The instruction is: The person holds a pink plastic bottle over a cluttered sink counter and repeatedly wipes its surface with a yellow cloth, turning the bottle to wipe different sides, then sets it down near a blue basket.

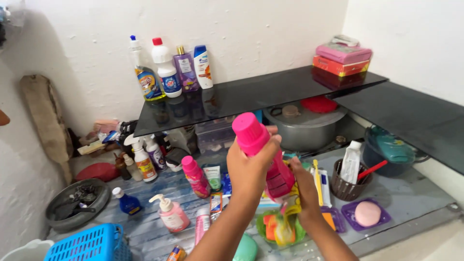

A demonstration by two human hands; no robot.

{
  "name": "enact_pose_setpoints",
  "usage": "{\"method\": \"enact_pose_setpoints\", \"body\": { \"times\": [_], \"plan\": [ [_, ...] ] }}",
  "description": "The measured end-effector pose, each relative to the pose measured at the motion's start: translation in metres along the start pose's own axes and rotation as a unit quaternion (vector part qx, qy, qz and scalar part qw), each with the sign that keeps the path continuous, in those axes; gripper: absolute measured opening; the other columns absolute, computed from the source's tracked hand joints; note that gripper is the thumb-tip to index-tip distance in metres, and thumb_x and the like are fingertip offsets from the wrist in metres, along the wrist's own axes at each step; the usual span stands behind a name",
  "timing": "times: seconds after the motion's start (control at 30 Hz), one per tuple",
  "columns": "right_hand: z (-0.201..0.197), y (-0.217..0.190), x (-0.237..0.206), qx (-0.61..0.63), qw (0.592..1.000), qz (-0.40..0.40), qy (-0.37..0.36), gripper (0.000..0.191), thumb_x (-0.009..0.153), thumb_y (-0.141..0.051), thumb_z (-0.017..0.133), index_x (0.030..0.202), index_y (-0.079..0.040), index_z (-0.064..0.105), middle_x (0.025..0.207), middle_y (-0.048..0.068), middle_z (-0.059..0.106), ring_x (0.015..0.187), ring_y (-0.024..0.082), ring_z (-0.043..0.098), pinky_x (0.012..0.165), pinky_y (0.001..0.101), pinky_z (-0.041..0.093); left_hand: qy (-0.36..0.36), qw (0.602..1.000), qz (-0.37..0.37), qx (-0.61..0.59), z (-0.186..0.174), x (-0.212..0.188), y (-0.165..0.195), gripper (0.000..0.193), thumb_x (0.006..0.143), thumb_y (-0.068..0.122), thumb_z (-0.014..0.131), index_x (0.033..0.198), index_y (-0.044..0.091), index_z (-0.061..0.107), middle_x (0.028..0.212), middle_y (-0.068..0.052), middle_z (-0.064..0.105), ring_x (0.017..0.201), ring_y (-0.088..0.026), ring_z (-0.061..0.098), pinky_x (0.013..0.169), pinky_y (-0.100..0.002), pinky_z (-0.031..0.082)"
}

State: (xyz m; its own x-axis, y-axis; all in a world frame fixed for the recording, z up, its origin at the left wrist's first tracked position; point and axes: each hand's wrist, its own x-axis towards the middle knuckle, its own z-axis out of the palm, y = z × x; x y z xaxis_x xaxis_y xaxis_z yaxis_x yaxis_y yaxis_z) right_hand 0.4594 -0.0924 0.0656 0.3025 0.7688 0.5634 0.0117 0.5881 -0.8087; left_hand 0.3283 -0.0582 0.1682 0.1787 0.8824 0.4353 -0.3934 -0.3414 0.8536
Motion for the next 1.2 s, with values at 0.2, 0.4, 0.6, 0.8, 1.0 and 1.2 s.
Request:
{"method": "enact_pose_setpoints", "body": {
  "times": [0.2,0.4,0.6,0.8,1.0,1.2],
  "plan": [
    [-0.006,0.036,-0.008,0.443,0.826,0.326,0.125,0.051,0.086,-0.055,0.043,0.115,-0.022,0.069,0.1,0.004,0.075,0.085,0.023,0.071,0.067,0.0408,0.057,0.05,0.997,0.009,-0.055,0.028,-0.014,-0.026,0.028,0.082,0.012,0.079,0.103,0.001,0.065,0.104,-0.009,0.078,0.094,-0.013,0.073,0.086,-0.03,0.059],
    [-0.011,0.074,-0.016,0.381,0.799,0.379,0.27,0.047,0.101,-0.053,0.046,0.128,-0.017,0.062,0.115,0.004,0.07,0.1,0.023,0.068,0.082,0.043,0.057,0.047,0.998,-0.002,0.034,0.028,-0.019,-0.042,0.025,0.08,0.011,0.08,0.1,0.005,0.065,0.1,-0.007,0.078,0.092,-0.011,0.072,0.086,-0.029,0.058],
    [-0.015,0.063,-0.052,0.309,0.817,0.369,0.318,0.049,0.103,-0.057,0.045,0.123,-0.016,0.063,0.103,0.008,0.068,0.081,0.029,0.064,0.067,0.0486,0.051,-0.023,0.99,-0.04,0.13,0.026,-0.013,-0.057,0.029,0.08,0.015,0.081,0.098,0.004,0.061,0.079,-0.003,0.066,0.068,-0.015,0.063,0.065,-0.034,0.054],
    [0.005,0.021,-0.031,-0.139,0.966,0.046,0.211,0.043,0.115,-0.035,0.05,0.11,0.003,0.068,0.102,0.019,0.065,0.086,0.038,0.062,0.079,0.0429,0.051,0.052,0.997,0.031,0.044,0.03,-0.021,-0.068,0.04,0.082,0.019,0.079,0.117,0.007,0.064,0.099,-0.004,0.065,0.093,-0.013,0.064,0.089,-0.03,0.052],
    [0.016,-0.022,-0.014,-0.396,0.865,-0.179,0.251,0.043,0.115,-0.034,0.041,0.126,-0.001,0.066,0.126,0.016,0.069,0.116,0.033,0.065,0.103,0.0435,0.046,0.038,0.994,0.002,-0.104,0.038,-0.01,-0.068,0.04,0.084,0.019,0.074,0.12,0.002,0.069,0.114,-0.006,0.072,0.111,-0.013,0.068,0.097,-0.03,0.051],
    [0.043,-0.027,0.018,-0.356,0.899,-0.222,0.123,0.047,0.115,-0.037,0.04,0.131,-0.001,0.067,0.135,0.015,0.069,0.124,0.035,0.065,0.106,0.0446,0.046,0.137,0.984,-0.052,-0.103,0.02,0.018,-0.072,0.04,0.091,0.027,0.073,0.116,-0.004,0.066,0.099,-0.01,0.069,0.088,-0.018,0.064,0.079,-0.035,0.052]
  ]
}}
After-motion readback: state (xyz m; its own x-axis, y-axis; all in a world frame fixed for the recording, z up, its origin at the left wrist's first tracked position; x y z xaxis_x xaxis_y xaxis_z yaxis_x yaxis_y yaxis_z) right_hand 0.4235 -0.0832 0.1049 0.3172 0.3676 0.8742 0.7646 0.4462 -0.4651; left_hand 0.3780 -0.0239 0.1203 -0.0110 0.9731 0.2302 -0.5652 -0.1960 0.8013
